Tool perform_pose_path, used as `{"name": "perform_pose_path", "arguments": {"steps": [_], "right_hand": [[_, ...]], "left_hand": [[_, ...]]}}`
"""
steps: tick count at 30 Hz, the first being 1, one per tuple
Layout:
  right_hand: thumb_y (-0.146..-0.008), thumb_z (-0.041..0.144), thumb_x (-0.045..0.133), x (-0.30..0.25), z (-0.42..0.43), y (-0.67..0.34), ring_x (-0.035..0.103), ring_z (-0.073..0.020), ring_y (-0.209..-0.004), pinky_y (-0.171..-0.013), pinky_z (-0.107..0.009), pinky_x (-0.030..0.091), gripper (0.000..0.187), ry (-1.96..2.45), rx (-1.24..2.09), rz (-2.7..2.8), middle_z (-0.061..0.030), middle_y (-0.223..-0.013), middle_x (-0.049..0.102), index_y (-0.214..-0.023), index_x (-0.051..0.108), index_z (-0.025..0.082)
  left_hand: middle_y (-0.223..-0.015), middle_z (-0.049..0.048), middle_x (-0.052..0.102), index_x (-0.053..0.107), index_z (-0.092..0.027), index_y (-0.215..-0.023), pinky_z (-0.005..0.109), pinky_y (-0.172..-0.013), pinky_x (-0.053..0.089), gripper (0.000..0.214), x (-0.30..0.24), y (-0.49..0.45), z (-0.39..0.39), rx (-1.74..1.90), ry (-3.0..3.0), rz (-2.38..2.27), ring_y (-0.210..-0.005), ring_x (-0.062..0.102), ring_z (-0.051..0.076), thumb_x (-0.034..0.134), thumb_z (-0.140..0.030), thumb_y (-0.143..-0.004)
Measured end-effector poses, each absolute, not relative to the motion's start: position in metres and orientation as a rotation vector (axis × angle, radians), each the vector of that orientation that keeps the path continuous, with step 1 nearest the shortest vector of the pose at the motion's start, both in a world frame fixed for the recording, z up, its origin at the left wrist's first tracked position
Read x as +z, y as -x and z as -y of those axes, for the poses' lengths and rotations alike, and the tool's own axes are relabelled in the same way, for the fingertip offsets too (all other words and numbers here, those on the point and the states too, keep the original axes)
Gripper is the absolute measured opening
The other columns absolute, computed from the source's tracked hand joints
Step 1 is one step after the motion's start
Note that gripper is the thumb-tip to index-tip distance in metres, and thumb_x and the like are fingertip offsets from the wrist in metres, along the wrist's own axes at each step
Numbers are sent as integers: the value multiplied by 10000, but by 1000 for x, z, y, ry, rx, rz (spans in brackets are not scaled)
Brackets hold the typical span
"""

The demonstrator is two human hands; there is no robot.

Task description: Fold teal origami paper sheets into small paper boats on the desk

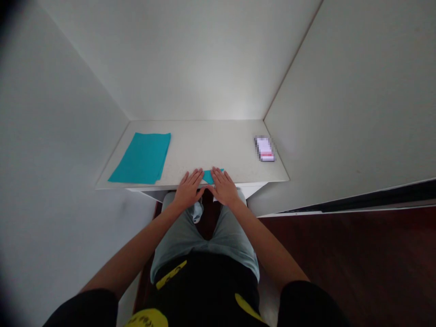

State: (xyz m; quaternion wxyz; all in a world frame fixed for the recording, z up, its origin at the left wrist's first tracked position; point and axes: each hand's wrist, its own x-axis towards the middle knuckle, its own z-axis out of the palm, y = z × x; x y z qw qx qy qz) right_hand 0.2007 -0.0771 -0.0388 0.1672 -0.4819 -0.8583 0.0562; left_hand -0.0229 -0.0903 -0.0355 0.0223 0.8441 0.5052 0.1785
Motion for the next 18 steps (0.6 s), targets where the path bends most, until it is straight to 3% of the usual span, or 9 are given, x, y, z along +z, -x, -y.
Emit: {"name": "perform_pose_path", "arguments": {"steps": [6, 10, 14, 18], "right_hand": [[-1137, 535, 387, -34, 71, -240, 391, -321, -1634, -1348, -582, 263, 689, 1499, 112, 2425, -131, -1758, 410, -1727, 369, 180], [-1112, 548, 474, -34, 71, -249, 433, -350, -1603, -1331, -626, 268, 666, 1485, 151, 2381, -130, -1725, 474, -1699, 427, 236], [-1051, 586, 618, -37, 67, -251, 520, -381, -1527, -1299, -680, 300, 681, 1401, 318, 2218, -171, -1635, 580, -1631, 506, 247], [-977, 607, 726, -34, 51, -253, 650, -361, -1360, -1193, -616, 475, 707, 1272, 604, 1945, -183, -1453, 695, -1563, 564, 246]], "left_hand": [[-1749, 122, 423, 439, -160, -1688, 557, -1379, 222, 666, -30, 20, 89, 539, -2587, -1582, -1645, 380, 295, 506, -404, -1072], [-1675, 145, 534, 564, -168, -1604, 572, -1363, 262, 597, -22, 13, 87, 586, -2518, -1635, -1585, 477, 328, 554, -416, -1061], [-1510, 156, 694, 732, -204, -1389, 597, -1339, 294, 406, -11, 12, 78, 613, -2482, -1579, -1448, 620, 349, 652, -357, -1021], [-1226, 99, 806, 803, -242, -1099, 519, -1217, 458, 221, -4, 17, 63, 749, -2314, -1511, -1184, 742, 277, 615, -351, -1056]]}}
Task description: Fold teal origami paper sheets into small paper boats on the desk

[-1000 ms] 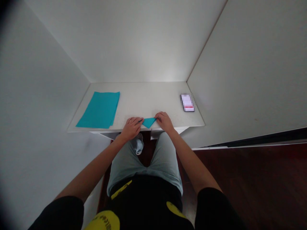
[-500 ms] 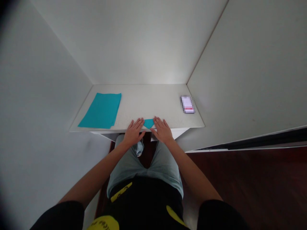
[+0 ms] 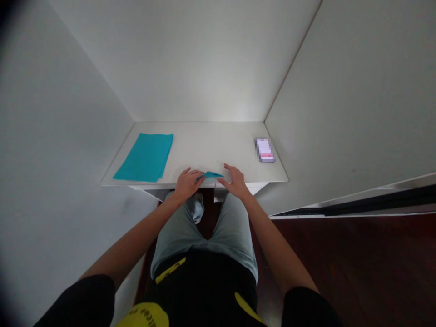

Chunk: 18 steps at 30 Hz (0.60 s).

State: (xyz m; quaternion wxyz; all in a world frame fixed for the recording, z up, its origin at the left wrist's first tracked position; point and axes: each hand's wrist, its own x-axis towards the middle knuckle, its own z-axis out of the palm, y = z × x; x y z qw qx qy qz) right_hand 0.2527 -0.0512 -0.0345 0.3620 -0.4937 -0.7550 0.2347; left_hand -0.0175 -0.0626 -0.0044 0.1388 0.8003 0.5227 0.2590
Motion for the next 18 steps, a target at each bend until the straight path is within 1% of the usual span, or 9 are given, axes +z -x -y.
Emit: {"name": "perform_pose_path", "arguments": {"steps": [2, 3, 4, 6, 8, 10, 12, 14, 18], "right_hand": [[-967, 615, 734, -32, 40, -250, 716, -311, -1222, -1095, -538, 566, 664, 1194, 803, 1790, -149, -1380, 725, -1515, 603, 263], [-960, 618, 739, -30, 35, -248, 739, -282, -1137, -1038, -498, 598, 645, 1165, 890, 1726, -127, -1345, 734, -1492, 620, 273], [-947, 620, 749, -29, 29, -246, 750, -253, -1047, -976, -460, 620, 634, 1140, 958, 1679, -105, -1293, 744, -1471, 637, 279], [-920, 604, 773, -28, 18, -240, 740, -209, -881, -864, -401, 632, 619, 1099, 1043, 1634, -55, -1121, 755, -1436, 666, 278], [-907, 569, 775, -29, 10, -234, 715, -189, -777, -787, -365, 621, 566, 1073, 1084, 1615, -6, -933, 722, -1379, 699, 267], [-901, 542, 759, -31, 5, -230, 698, -181, -729, -745, -348, 608, 465, 1082, 1090, 1593, 11, -860, 699, -1266, 740, 254], [-897, 530, 740, -35, 3, -229, 684, -175, -706, -724, -344, 602, 383, 1123, 1068, 1561, -1, -887, 721, -1154, 756, 246], [-895, 528, 727, -38, 3, -230, 677, -173, -696, -724, -349, 605, 354, 1159, 1051, 1529, -10, -916, 744, -1106, 751, 246], [-861, 547, 773, -41, 5, -233, 682, -195, -711, -730, -368, 617, 372, 1171, 1093, 1497, -6, -860, 738, -1088, 733, 254]], "left_hand": [[-1063, 79, 800, 789, -216, -953, 410, -1013, 570, 269, -4, 19, 52, 794, -2140, -1464, -1012, 746, 240, 618, -398, -1053], [-980, 62, 784, 774, -207, -910, 364, -906, 584, 294, -4, 19, 46, 795, -2049, -1424, -932, 733, 222, 622, -418, -1047], [-912, 40, 764, 764, -201, -915, 330, -828, 578, 292, -5, 18, 41, 794, -1962, -1381, -867, 715, 204, 631, -431, -1037], [-845, 0, 736, 754, -196, -1096, 294, -760, 561, 260, -7, 16, 31, 823, -1822, -1318, -795, 691, 178, 660, -425, -1016], [-880, -10, 737, 656, -195, -1386, 277, -753, 561, 430, -10, 14, 24, 896, -1736, -1311, -779, 690, 160, 688, -380, -1000], [-1014, 25, 748, 558, -195, -1533, 278, -766, 578, 553, -14, 12, 22, 960, -1721, -1355, -772, 693, 140, 673, -322, -1008], [-1231, 85, 720, 596, -208, -1525, 295, -806, 605, 512, -18, 10, 23, 991, -1775, -1405, -795, 705, 126, 647, -291, -1023], [-1394, 109, 667, 676, -229, -1461, 319, -875, 625, 453, -20, 8, 25, 977, -1883, -1414, -884, 733, 144, 674, -316, -1017], [-1426, 103, 708, 745, -238, -1401, 367, -1031, 607, 488, -14, 1, 26, 878, -2032, -1354, -1177, 735, 249, 804, -391, -940]]}}
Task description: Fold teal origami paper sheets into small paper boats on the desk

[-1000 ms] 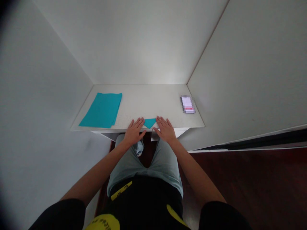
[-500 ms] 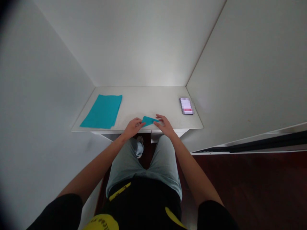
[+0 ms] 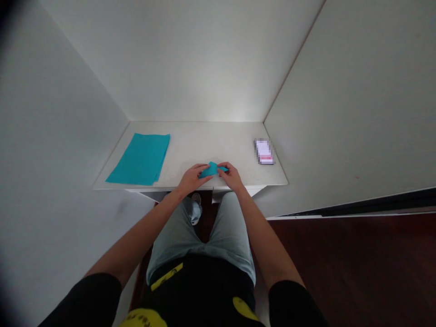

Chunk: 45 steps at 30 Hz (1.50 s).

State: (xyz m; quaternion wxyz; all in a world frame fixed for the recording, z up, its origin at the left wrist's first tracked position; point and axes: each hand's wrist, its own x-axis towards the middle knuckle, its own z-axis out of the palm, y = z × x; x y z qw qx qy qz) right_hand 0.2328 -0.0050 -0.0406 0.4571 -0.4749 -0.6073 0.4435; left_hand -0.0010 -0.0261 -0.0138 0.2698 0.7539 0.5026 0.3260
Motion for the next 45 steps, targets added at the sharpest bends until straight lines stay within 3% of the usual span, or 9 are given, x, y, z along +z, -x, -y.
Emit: {"name": "perform_pose_path", "arguments": {"steps": [8, 12, 16, 23, 27, 32, 38, 41, 45], "right_hand": [[-757, 619, 899, -42, 7, -234, 678, -197, -757, -792, -388, 628, 580, 1063, 1140, 1364, 3, -900, 727, -1172, 667, 288], [-767, 629, 882, -45, 6, -231, 679, -204, -797, -792, -378, 620, 579, 1081, 1131, 1383, 1, -906, 711, -1170, 649, 284], [-808, 529, 852, -45, 8, -228, 669, -201, -831, -801, -358, 603, 608, 1049, 1124, 1417, 10, -937, 683, -1311, 609, 292], [-827, 298, 715, -36, 12, -228, 587, -133, -740, -706, -290, 552, 811, 1051, 1091, 1576, 3, -1089, 614, -1603, 479, 320], [-857, 376, 735, -36, 10, -229, 598, -155, -768, -758, -341, 576, 604, 1079, 994, 1554, -49, -1178, 625, -1452, 652, 307], [-845, 459, 733, -38, 5, -231, 685, -238, -923, -842, -406, 607, 327, 1047, 1041, 1506, -67, -1116, 731, -1109, 780, 272], [-837, 454, 742, -38, 5, -234, 714, -219, -840, -809, -404, 631, 301, 1080, 1174, 1454, -26, -1014, 796, -1072, 795, 273], [-804, 480, 836, -35, 8, -234, 730, -229, -909, -876, -411, 624, 357, 1035, 1185, 1505, -38, -1042, 798, -1092, 816, 269], [-814, 597, 857, -35, 8, -232, 712, -231, -920, -843, -388, 608, 440, 1019, 1199, 1566, -42, -1006, 769, -1111, 828, 274]], "left_hand": [[-1029, 58, 852, 836, -231, -1245, 358, -890, 613, 407, -5, -5, 16, 764, -1779, -1330, -890, 764, 238, 792, -485, -930], [-1100, 62, 851, 834, -221, -1222, 359, -900, 617, 395, -8, -7, 13, 790, -1673, -1296, -899, 773, 233, 828, -436, -891], [-1205, 97, 829, 775, -208, -1317, 372, -922, 621, 513, -8, -11, 12, 820, -1590, -1308, -960, 782, 242, 872, -386, -845], [-965, 40, 804, 699, -211, -1457, 309, -789, 598, 493, -5, -23, 12, 819, -1647, -1369, -804, 741, 189, 643, -290, -973], [-900, -1, 792, 624, -247, -1541, 295, -772, 597, 604, -8, -27, 11, 890, -1567, -1306, -749, 717, 167, 568, -178, -944], [-1070, 54, 809, 739, -196, -1246, 314, -845, 636, 385, -15, -20, 5, 949, -1377, -1140, -920, 763, 178, 601, -134, -892], [-1224, 92, 791, 740, -181, -1214, 380, -935, 646, 459, -13, -4, 7, 868, -1317, -989, -1015, 769, 212, 885, -307, -798], [-1162, 106, 785, 744, -165, -1177, 382, -833, 666, 439, -13, -2, 8, 866, -1267, -1044, -933, 762, 211, 868, -434, -853], [-1029, 55, 761, 703, -171, -1148, 342, -760, 663, 392, -18, -1, 9, 896, -1248, -1124, -836, 735, 174, 872, -346, -841]]}}
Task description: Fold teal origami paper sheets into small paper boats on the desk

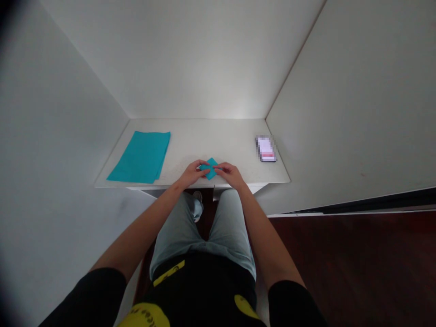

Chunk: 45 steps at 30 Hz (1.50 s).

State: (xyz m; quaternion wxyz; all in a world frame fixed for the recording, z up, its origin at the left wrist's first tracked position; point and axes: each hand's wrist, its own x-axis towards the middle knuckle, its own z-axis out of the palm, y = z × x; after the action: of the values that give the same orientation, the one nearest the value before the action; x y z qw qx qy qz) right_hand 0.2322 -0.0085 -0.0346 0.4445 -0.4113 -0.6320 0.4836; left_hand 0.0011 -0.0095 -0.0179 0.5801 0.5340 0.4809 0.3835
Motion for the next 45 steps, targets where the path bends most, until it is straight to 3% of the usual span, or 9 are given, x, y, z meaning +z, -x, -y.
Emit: {"name": "perform_pose_path", "arguments": {"steps": [5, 7, 9, 13, 22, 31, 40, 42, 45], "right_hand": [[-764, 650, 874, -38, 5, -230, 605, -163, -692, -655, -317, 528, 767, 1094, 1233, 1537, 1, -884, 703, -1403, 706, 260], [-776, 704, 833, -36, 4, -228, 584, -166, -684, -630, -312, 500, 706, 1151, 1214, 1591, -11, -888, 716, -1307, 750, 246], [-822, 768, 752, -31, 5, -226, 593, -184, -711, -647, -316, 496, 607, 1212, 1198, 1644, -17, -861, 724, -1115, 795, 238], [-890, 849, 602, -20, 6, -222, 597, -202, -745, -703, -319, 491, 636, 1271, 1162, 1663, -5, -758, 683, -848, 756, 234], [-871, 832, 631, -16, -1, -219, 516, -179, -627, -598, -312, 439, 620, 1311, 1185, 1493, 17, -642, 583, -864, 768, 227], [-917, 761, 646, -16, 0, -218, 561, -149, -611, -636, -304, 525, 560, 1248, 1085, 1319, 6, -764, 693, -1013, 810, 234], [-904, 846, 649, -25, 6, -224, 573, -154, -549, -621, -296, 525, 614, 1184, 922, 1165, 57, -552, 536, -727, 526, 271], [-909, 844, 647, -25, 8, -225, 575, -153, -552, -621, -295, 526, 612, 1161, 924, 1181, 49, -560, 566, -733, 538, 268], [-912, 832, 654, -24, 9, -226, 584, -155, -567, -621, -297, 538, 584, 1131, 941, 1226, 43, -586, 593, -803, 638, 259]], "left_hand": [[-1201, 55, 737, 571, -244, -1431, 295, -741, 642, 682, -17, -1, 15, 983, -1277, -1124, -835, 733, 140, 881, -330, -830], [-1161, 71, 758, 625, -212, -1399, 297, -751, 633, 558, -13, -4, 15, 958, -1327, -1159, -861, 735, 163, 804, -425, -915], [-1093, 73, 787, 739, -184, -1211, 311, -807, 624, 400, -8, -7, 12, 926, -1440, -1196, -912, 734, 193, 723, -502, -970], [-1008, 43, 809, 793, -199, -1021, 317, -890, 590, 339, -2, -12, 8, 949, -1570, -1243, -937, 724, 207, 688, -518, -977], [-1051, 59, 796, 760, -195, -1072, 303, -765, 613, 417, -11, -14, 7, 1090, -1113, -1263, -911, 719, 192, 766, -582, -916], [-996, 41, 788, 721, -198, -989, 332, -863, 614, 424, -25, 12, 16, 1338, -1069, -1256, -873, 726, 175, 834, -575, -831], [-903, 26, 758, 618, -218, -926, 395, -906, 621, 375, -32, 36, 25, 1285, -1155, -1290, -886, 763, 206, 828, -519, -850], [-976, 46, 750, 609, -220, -1005, 425, -928, 615, 373, -26, 40, 29, 1267, -1305, -1307, -935, 759, 227, 811, -501, -867], [-1300, 126, 686, 583, -214, -1241, 484, -1075, 553, 573, -5, 41, 33, 1272, -1767, -1314, -1222, 691, 290, 885, -413, -797]]}}
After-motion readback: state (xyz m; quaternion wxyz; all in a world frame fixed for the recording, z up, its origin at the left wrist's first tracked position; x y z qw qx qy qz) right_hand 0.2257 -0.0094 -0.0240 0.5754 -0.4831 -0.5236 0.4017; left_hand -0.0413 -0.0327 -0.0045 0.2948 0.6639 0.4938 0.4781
